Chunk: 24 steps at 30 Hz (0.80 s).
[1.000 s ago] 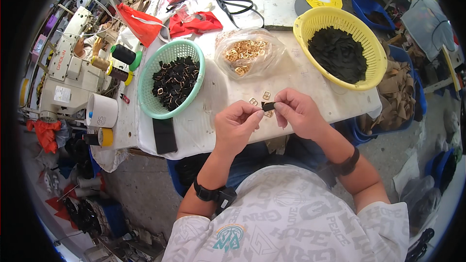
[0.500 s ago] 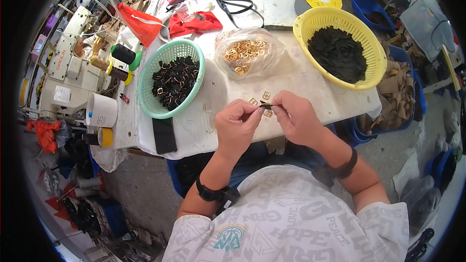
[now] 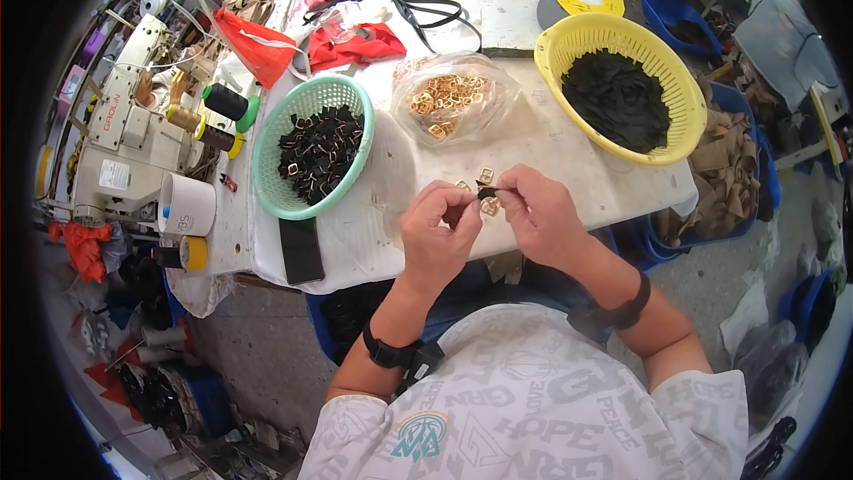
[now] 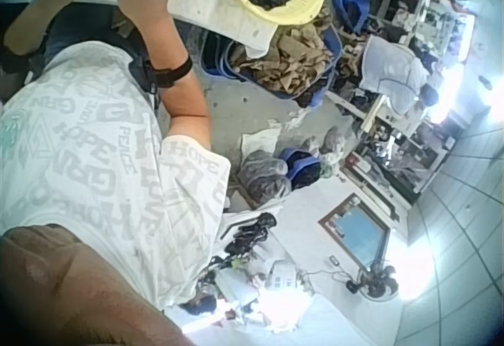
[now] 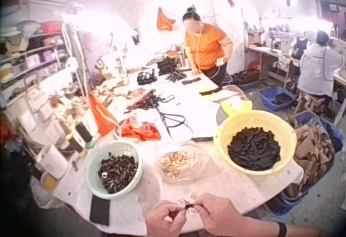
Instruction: Assembling small metal buckles onto fabric straps for shoes.
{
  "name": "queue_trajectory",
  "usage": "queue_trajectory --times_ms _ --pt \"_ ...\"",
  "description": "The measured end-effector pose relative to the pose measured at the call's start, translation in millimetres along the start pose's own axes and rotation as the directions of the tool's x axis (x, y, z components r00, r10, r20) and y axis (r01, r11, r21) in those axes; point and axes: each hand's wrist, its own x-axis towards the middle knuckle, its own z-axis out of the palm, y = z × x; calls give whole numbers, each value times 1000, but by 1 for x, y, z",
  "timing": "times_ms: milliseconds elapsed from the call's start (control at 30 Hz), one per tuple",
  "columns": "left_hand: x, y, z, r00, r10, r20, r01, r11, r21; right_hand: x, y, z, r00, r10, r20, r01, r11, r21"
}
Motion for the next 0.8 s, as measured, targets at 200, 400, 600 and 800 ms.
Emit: queue_trajectory --times_ms 200,400,600,800 --pt "-2 -7 -6 981 -122 149 178 875 -450 -3 3 0 976 180 124 -206 948 243" --pt "-1 -8 -7 964 -242 113 267 867 -421 -3 1 -2 937 291 194 -348 834 429" --pt "-1 -5 -3 972 -229 51 233 914 -333 -2 -1 -4 945 282 163 -323 877 356" --pt "2 -2 -3 1000 -3 -20 1 996 -95 -2 -3 -2 969 214 126 -240 938 252"
